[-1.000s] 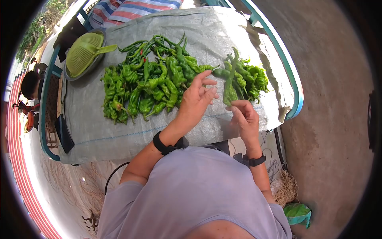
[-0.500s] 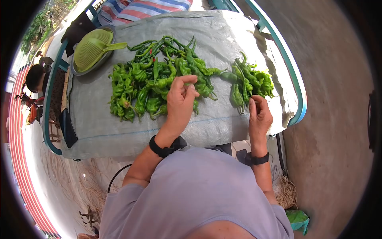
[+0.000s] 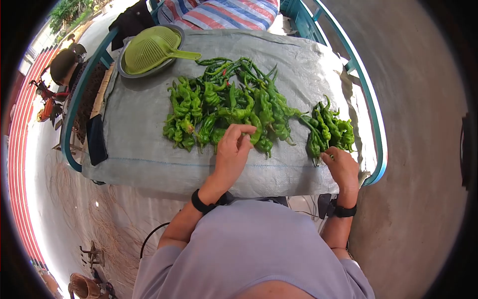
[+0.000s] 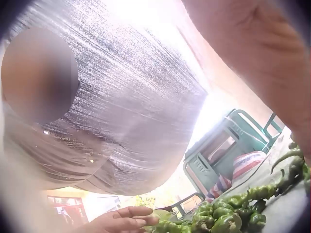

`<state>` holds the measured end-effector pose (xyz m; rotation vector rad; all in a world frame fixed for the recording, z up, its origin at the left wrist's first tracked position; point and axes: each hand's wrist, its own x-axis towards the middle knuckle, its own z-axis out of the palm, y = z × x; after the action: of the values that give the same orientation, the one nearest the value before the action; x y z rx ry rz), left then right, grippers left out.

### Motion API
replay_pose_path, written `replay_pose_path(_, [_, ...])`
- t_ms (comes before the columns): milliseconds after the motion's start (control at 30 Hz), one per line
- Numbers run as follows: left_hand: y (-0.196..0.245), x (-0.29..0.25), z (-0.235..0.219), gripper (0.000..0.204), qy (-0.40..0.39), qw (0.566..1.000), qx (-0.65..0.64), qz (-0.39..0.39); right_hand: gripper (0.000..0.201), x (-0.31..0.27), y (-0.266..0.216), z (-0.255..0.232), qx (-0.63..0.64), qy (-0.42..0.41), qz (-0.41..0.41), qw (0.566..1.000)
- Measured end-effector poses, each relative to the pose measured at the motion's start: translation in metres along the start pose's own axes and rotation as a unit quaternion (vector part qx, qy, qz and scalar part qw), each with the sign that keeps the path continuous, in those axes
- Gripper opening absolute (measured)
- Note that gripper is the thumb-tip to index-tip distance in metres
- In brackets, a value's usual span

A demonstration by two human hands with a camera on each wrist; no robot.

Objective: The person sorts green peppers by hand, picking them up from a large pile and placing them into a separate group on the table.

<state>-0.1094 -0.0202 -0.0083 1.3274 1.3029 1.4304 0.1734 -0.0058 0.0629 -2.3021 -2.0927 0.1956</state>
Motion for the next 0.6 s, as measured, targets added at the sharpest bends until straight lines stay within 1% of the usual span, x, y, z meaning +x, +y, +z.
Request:
replay_pose_path(33, [-0.003, -0.001, -0.001, 0.017, 0.0, 1.0, -0.005, -0.005, 0.025, -0.001, -0.004, -0.007, -0.001, 0.007, -0.002, 1.0])
replay_pose_path(133, [-0.003, -0.006, -0.004, 0.017, -0.013, 1.0, -0.001, 0.0, 0.022, 0.018, -0.046, -0.019, 0.092, 0.059, 0.007, 0.994])
replay_pose_path(167, [-0.002, -0.007, -0.004, 0.017, -0.019, 1.0, 0.003, 0.006, 0.025, 0.029, -0.05, -0.008, 0.09, 0.099, -0.052, 0.99])
replay_pose_path(200, [-0.001, -0.008, -0.005, 0.017, -0.034, 0.999, 0.002, -0.004, 0.029, 0.043, -0.051, 0.01, 0.087, 0.139, -0.113, 0.98])
replay_pose_path(233, [-0.001, -0.009, -0.006, 0.017, -0.047, 0.999, 0.001, -0.014, 0.037, 0.055, -0.054, 0.021, 0.059, 0.131, -0.145, 0.979])
replay_pose_path(267, [-0.001, -0.01, -0.007, 0.016, -0.06, 0.998, 0.0, -0.026, 0.041, 0.069, -0.054, 0.037, 0.069, 0.138, -0.161, 0.975])
replay_pose_path(333, [-0.005, -0.011, -0.006, 0.016, -0.071, 0.997, 0.003, -0.012, 0.044, 0.089, -0.059, 0.053, 0.053, 0.126, -0.159, 0.978])
replay_pose_path(433, [-0.005, -0.016, -0.003, 0.016, -0.087, 0.996, 0.01, -0.019, 0.045, 0.107, -0.05, 0.065, 0.041, 0.072, -0.194, 0.978])
replay_pose_path(533, [-0.009, -0.019, 0.002, 0.017, -0.095, 0.995, 0.002, -0.025, 0.041, 0.111, -0.045, 0.07, 0.119, 0.148, -0.154, 0.97])
replay_pose_path(600, [-0.009, -0.019, 0.006, 0.017, -0.097, 0.995, -0.008, -0.026, 0.035, 0.116, -0.039, 0.074, 0.229, 0.171, -0.151, 0.946])
